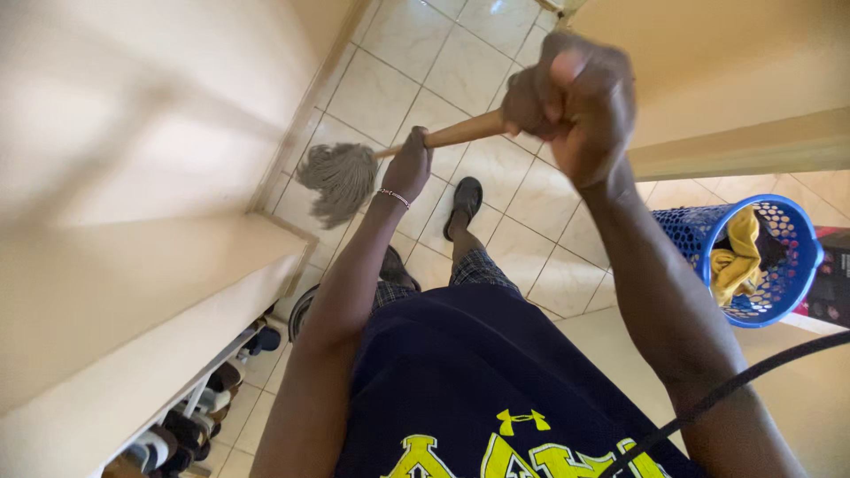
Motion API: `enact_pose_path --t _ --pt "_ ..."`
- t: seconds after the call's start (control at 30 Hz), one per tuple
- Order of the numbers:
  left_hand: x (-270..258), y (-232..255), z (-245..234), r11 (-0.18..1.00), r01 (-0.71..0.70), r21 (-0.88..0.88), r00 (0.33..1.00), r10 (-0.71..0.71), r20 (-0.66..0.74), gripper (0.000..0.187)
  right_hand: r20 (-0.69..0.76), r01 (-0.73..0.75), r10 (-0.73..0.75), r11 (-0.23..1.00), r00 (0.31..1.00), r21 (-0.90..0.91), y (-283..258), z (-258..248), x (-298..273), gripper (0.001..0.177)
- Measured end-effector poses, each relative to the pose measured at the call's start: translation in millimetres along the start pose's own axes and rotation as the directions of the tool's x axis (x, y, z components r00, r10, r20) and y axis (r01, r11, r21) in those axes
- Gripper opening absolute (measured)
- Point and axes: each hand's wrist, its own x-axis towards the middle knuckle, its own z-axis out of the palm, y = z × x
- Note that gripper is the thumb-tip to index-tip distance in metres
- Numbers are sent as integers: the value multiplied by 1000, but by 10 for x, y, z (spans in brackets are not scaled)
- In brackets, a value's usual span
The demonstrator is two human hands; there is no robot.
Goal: The person mops the tiled floor of a hallway and living area using a mop, dipping the mop into a bucket several times to wring it out.
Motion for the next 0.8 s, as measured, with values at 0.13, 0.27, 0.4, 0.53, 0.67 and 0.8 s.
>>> enact_pose_path --t 0.13,0.27,0.4,0.53,0.67,0.8 --pt "588 -95 273 997 -71 -15 991 69 -117 18 -47 28 -27 1000 999 11 148 -196 151 45" --pt "1391 -44 546 998 -50 -44 999 50 5 18 -135 43 -47 999 990 -28 205 -845 462 45" --pt "2201 237 863 995 91 -43 986 -84 147 22 -246 62 -87 992 965 -108 324 -1522 729 42" --pt "2723 628 1347 992 71 -102 979 -49 200 18 -352 20 -55 995 934 -102 240 -2202 662 46" --pt "3085 1014 1795 987 75 -143 953 -29 300 19 -453 -17 -64 985 889 -173 22 -2706 747 48" --pt "3211 1269 2239 977 36 -211 928 45 370 23 -519 -97 -63 957 852 -275 -203 -2909 777 49"
